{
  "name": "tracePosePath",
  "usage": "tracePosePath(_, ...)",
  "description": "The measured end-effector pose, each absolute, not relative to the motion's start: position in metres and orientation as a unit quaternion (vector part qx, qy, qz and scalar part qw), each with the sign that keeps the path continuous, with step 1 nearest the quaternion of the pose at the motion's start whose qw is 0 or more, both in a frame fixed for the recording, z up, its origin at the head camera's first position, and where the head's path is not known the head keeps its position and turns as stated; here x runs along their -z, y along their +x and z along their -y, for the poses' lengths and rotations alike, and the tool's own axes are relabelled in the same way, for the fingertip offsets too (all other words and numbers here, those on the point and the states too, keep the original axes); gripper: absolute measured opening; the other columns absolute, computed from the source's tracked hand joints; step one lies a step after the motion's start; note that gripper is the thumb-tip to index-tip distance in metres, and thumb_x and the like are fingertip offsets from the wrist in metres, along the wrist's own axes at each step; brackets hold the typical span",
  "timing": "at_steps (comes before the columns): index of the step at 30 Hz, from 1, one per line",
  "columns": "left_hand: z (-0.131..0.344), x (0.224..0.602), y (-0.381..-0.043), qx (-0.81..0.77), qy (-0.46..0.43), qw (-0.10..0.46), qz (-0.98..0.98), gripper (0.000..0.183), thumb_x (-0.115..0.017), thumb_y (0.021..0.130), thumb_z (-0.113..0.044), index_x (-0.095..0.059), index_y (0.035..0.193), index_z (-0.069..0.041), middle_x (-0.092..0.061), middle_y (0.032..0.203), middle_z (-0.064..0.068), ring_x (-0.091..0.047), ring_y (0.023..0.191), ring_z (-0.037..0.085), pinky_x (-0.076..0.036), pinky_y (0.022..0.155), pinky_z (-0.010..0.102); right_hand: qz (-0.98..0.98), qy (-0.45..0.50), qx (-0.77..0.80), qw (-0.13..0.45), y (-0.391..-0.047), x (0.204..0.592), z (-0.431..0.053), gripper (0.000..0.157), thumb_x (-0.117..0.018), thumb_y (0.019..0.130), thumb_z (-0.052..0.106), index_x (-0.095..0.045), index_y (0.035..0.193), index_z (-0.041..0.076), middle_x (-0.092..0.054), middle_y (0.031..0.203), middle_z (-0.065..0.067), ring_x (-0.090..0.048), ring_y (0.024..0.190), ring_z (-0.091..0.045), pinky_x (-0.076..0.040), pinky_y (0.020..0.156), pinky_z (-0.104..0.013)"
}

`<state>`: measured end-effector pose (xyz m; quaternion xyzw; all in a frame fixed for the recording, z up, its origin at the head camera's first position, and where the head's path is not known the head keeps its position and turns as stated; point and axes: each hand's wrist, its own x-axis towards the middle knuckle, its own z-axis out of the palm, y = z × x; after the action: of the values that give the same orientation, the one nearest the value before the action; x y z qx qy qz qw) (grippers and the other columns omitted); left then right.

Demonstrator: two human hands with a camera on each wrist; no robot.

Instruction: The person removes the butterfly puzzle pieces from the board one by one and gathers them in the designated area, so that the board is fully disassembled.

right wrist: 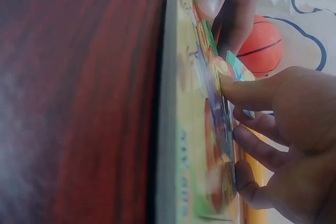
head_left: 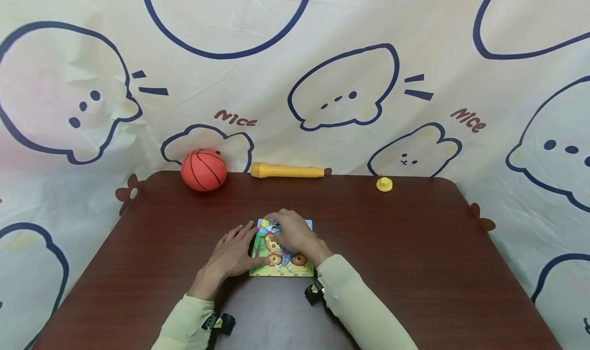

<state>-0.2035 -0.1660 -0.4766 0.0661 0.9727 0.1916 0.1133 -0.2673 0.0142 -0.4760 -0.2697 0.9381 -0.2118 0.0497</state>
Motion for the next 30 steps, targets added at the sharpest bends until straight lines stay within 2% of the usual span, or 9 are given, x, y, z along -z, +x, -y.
tracePosePath(6, 0.165, 0.477, -0.204, -0.191, 0.068, 0.115, -0.972, 0.095, -0.070, 0.077, -0.061, -0.034, 0.151, -0.012, -0.024, 0.161, 0.011, -0.022, 0.145, 0.039, -0.018, 0.114, 0.064, -0.922, -0.242, 0.301, 0.033, -0.267, 0.481, -0.020, 0.031, -0.066, 0.093, 0.024, -0.064, 0.123, 0.030, -0.068, 0.112, 0.005, -0.063, 0.097, -0.009, -0.053, 0.082, -0.030)
tracePosePath(11, 0.165, 0.478, -0.205, -0.189, 0.065, 0.115, -0.973, 0.096, -0.070, 0.076, -0.062, -0.035, 0.150, -0.013, -0.024, 0.161, 0.011, -0.022, 0.145, 0.039, -0.018, 0.114, 0.065, -0.899, -0.223, 0.374, 0.049, -0.267, 0.481, -0.024, 0.022, -0.063, 0.095, 0.025, -0.068, 0.115, 0.032, -0.069, 0.095, 0.009, -0.061, 0.078, -0.003, -0.050, 0.067, -0.023)
tracePosePath(19, 0.166, 0.478, -0.206, -0.186, 0.062, 0.118, -0.973, 0.096, -0.070, 0.076, -0.062, -0.035, 0.150, -0.013, -0.024, 0.161, 0.011, -0.022, 0.145, 0.039, -0.018, 0.114, 0.065, -0.885, -0.216, 0.410, 0.042, -0.264, 0.473, -0.031, 0.016, -0.064, 0.094, 0.026, -0.069, 0.108, 0.029, -0.067, 0.088, 0.010, -0.059, 0.075, -0.004, -0.049, 0.064, -0.023)
tracePosePath(30, 0.166, 0.479, -0.205, -0.193, 0.070, 0.109, -0.973, 0.094, -0.071, 0.076, -0.061, -0.037, 0.149, -0.014, -0.026, 0.160, 0.013, -0.023, 0.145, 0.040, -0.019, 0.114, 0.064, -0.888, -0.230, 0.398, 0.035, -0.259, 0.475, -0.046, 0.016, -0.061, 0.095, 0.025, -0.068, 0.110, 0.023, -0.063, 0.083, 0.009, -0.054, 0.067, -0.008, -0.046, 0.058, -0.023)
